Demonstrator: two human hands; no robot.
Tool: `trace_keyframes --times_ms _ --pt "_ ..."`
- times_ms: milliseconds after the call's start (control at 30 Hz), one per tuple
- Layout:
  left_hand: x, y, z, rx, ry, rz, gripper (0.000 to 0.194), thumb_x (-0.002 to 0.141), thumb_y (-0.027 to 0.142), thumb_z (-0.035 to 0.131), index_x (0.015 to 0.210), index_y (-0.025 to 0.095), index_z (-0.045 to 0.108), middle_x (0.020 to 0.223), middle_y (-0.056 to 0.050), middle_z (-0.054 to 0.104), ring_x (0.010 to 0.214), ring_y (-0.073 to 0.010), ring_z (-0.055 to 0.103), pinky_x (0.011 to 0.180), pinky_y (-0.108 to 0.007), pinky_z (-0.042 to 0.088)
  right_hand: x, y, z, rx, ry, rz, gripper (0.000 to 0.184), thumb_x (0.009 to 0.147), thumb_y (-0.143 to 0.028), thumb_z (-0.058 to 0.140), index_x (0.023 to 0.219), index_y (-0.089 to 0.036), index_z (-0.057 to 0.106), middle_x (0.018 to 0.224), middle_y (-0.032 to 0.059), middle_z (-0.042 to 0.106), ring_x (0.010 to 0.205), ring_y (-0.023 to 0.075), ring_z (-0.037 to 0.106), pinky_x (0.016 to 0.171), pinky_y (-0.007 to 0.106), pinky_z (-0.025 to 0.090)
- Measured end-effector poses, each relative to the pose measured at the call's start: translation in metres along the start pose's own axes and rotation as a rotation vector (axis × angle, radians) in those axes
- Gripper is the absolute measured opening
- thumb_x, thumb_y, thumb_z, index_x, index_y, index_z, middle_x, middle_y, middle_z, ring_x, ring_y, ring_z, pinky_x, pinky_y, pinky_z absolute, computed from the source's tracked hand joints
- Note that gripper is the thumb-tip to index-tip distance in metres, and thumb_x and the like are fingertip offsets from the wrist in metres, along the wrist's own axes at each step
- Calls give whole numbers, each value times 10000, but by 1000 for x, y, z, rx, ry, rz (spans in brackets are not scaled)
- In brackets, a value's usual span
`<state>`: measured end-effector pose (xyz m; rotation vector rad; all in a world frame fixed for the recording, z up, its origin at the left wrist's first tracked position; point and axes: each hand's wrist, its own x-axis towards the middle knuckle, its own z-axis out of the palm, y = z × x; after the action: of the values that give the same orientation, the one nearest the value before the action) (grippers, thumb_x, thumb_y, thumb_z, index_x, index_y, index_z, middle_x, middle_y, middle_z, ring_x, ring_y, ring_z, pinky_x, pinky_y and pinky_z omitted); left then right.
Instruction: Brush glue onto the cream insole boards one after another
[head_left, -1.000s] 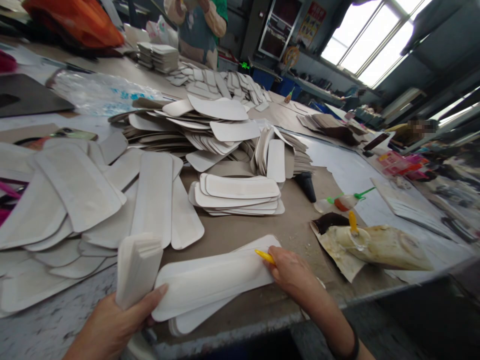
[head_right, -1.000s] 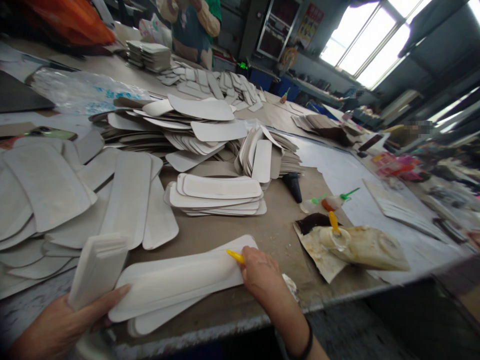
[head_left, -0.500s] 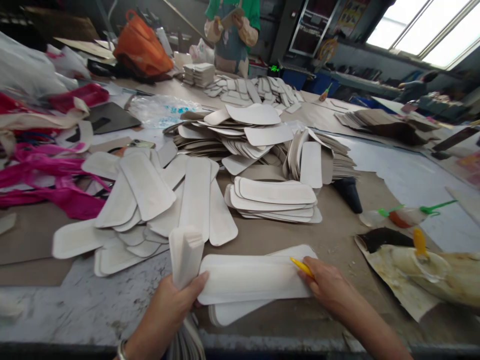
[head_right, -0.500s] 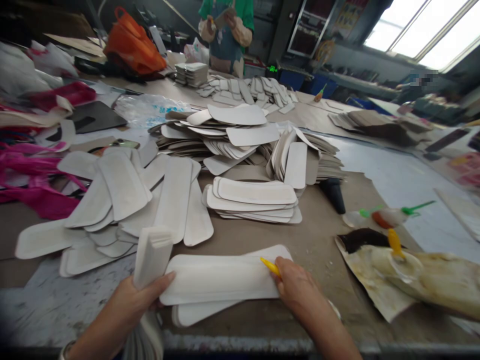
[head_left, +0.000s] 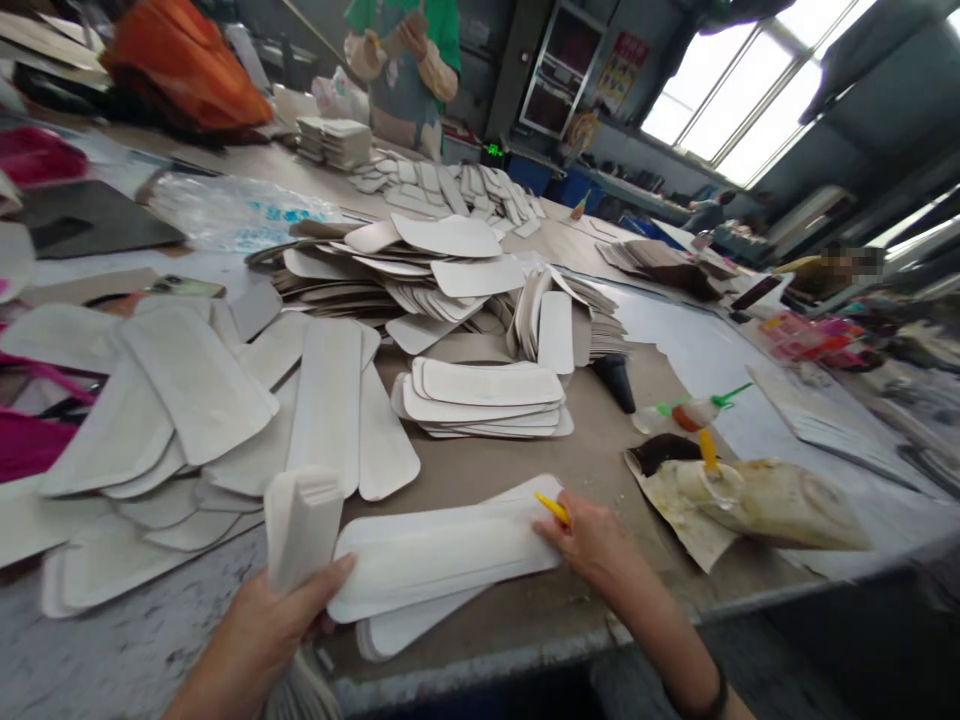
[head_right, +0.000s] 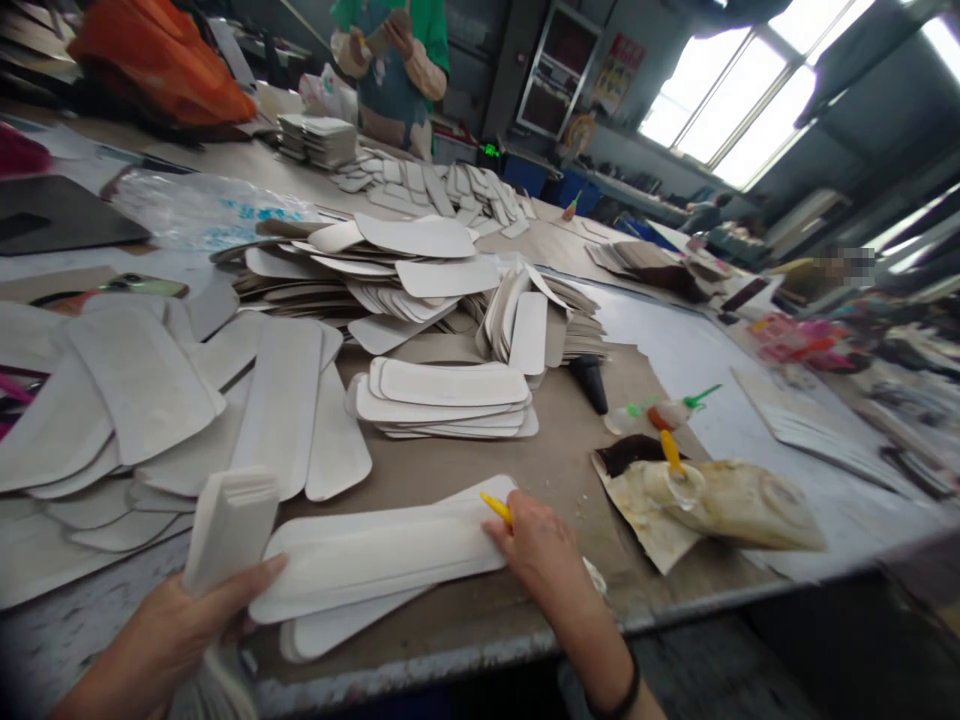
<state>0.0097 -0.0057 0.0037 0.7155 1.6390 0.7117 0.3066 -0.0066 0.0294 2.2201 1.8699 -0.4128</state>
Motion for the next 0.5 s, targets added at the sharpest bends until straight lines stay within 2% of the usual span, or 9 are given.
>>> trace_keyframes --times_ms 67,233,367,500 --pt "-2 1 1 -54 -2 -20 369 522 483 730 575 159 562 459 14 520 481 -149 466 467 -249 382 -4 5 0 88 72 15 190 866 -362 475 777 -196 501 745 68 633 707 210 598 619 281 373" --pt "-6 2 0 -141 31 -57 321 573 379 698 778 145 619 626 -30 647 613 -202 587 527 -263 490 -16 14 2 523 289 29 285 841 -468 384 715 -225 463 626 4 540 592 180 529 579 277 386" --pt "-11 6 -4 -117 72 -75 314 546 367 711 741 149 600 586 -22 645 568 -190 580 509 -256 496 -22 14 3 614 357 106 341 821 -514 356 725 -217 494 603 6 537 579 185 521 580 292 388" --pt "-17 10 -8 -150 77 -53 398 447 404 742 721 158 592 563 -1 641 553 -189 575 492 -251 487 -27 11 6 640 344 122 444 842 -573 307 698 -203 506 592 13 547 572 179 520 564 286 392"
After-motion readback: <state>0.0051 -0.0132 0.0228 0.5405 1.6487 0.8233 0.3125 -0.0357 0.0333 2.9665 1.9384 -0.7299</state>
